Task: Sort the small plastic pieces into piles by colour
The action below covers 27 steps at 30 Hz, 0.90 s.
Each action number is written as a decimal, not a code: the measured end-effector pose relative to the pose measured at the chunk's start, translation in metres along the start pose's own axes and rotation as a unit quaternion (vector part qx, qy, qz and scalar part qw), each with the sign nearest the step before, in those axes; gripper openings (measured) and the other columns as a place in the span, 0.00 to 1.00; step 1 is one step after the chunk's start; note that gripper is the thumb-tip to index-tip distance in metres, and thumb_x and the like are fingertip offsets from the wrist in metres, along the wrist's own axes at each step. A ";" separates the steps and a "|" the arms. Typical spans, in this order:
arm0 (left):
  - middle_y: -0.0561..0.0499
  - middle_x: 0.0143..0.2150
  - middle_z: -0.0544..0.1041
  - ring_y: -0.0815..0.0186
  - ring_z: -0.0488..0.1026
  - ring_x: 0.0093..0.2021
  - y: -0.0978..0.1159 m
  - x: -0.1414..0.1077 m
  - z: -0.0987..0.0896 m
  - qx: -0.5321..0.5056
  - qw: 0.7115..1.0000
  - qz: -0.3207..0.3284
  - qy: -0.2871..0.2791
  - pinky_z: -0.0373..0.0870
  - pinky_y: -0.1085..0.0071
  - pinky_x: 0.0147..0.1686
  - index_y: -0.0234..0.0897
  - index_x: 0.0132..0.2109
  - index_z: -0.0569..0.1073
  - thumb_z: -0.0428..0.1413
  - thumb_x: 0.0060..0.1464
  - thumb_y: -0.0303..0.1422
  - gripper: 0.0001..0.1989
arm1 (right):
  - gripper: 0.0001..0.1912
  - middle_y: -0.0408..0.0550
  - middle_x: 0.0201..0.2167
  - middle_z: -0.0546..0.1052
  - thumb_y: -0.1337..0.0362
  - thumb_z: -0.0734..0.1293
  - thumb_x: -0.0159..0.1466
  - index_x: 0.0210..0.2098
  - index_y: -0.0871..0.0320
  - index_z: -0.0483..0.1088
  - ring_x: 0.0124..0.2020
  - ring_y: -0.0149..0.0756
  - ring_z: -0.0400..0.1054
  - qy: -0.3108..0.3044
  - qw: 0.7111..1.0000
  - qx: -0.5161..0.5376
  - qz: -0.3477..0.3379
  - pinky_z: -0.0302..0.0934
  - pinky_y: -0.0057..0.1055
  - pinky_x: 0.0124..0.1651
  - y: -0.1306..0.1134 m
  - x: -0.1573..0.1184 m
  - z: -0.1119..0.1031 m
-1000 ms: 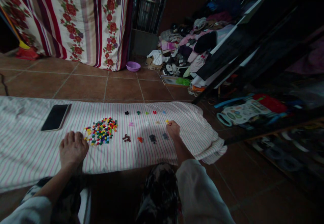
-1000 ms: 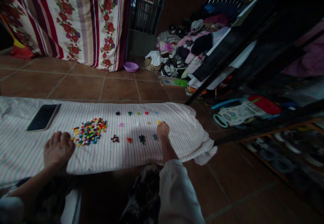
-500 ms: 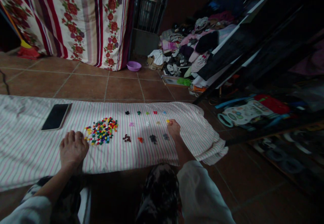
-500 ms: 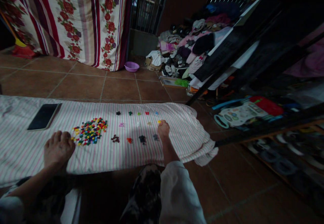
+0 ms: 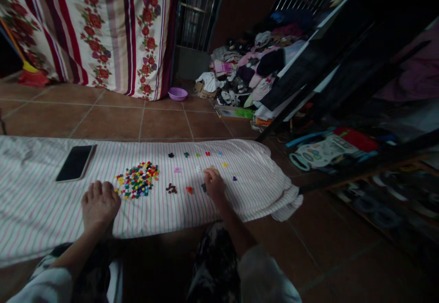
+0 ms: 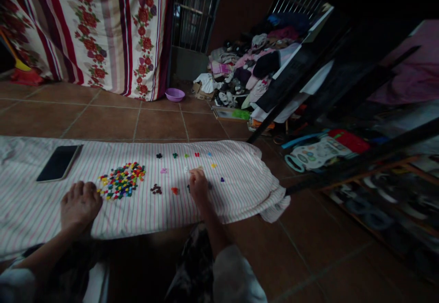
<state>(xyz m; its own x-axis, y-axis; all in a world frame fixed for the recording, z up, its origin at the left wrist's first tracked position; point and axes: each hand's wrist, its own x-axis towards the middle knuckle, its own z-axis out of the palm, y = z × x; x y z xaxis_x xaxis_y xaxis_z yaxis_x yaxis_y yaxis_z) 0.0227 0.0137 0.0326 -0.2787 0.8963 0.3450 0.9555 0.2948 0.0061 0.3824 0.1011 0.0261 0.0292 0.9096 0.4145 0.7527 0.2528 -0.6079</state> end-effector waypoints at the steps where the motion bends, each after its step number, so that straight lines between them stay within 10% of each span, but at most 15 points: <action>1: 0.35 0.47 0.71 0.49 0.66 0.54 0.000 0.000 0.000 0.001 1.000 -0.002 -0.003 0.62 0.57 0.49 0.30 0.44 0.69 0.40 0.60 0.34 0.16 | 0.14 0.55 0.40 0.76 0.68 0.56 0.62 0.37 0.59 0.73 0.44 0.39 0.70 -0.002 1.000 0.017 -0.015 0.65 0.38 0.50 -0.010 -0.011 0.006; 12: 0.31 0.58 0.70 0.46 0.62 0.62 -0.013 -0.013 0.020 -0.074 0.997 -0.008 -0.012 0.58 0.52 0.58 0.23 0.53 0.70 0.38 0.60 0.30 0.23 | 0.12 0.50 0.37 0.77 0.71 0.59 0.62 0.36 0.55 0.73 0.41 0.38 0.72 -0.140 0.985 0.054 -0.082 0.68 0.36 0.48 -0.074 -0.112 0.036; 27: 0.34 0.70 0.49 0.48 0.43 0.71 -0.008 -0.058 -0.001 -0.040 0.978 0.061 -0.195 0.45 0.50 0.67 0.27 0.68 0.54 0.38 0.64 0.43 0.32 | 0.15 0.52 0.42 0.75 0.73 0.61 0.54 0.37 0.57 0.74 0.45 0.40 0.72 -0.169 0.979 0.111 -0.033 0.69 0.37 0.48 -0.098 -0.132 0.061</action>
<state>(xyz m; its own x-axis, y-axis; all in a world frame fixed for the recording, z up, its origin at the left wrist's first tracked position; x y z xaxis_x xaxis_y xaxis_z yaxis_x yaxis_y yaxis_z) 0.0310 -0.0413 0.0133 -0.1625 0.9860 -0.0365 0.9841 0.1646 0.0665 0.2646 -0.0236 -0.0101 -0.2624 0.9363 0.2332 0.5828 0.3465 -0.7350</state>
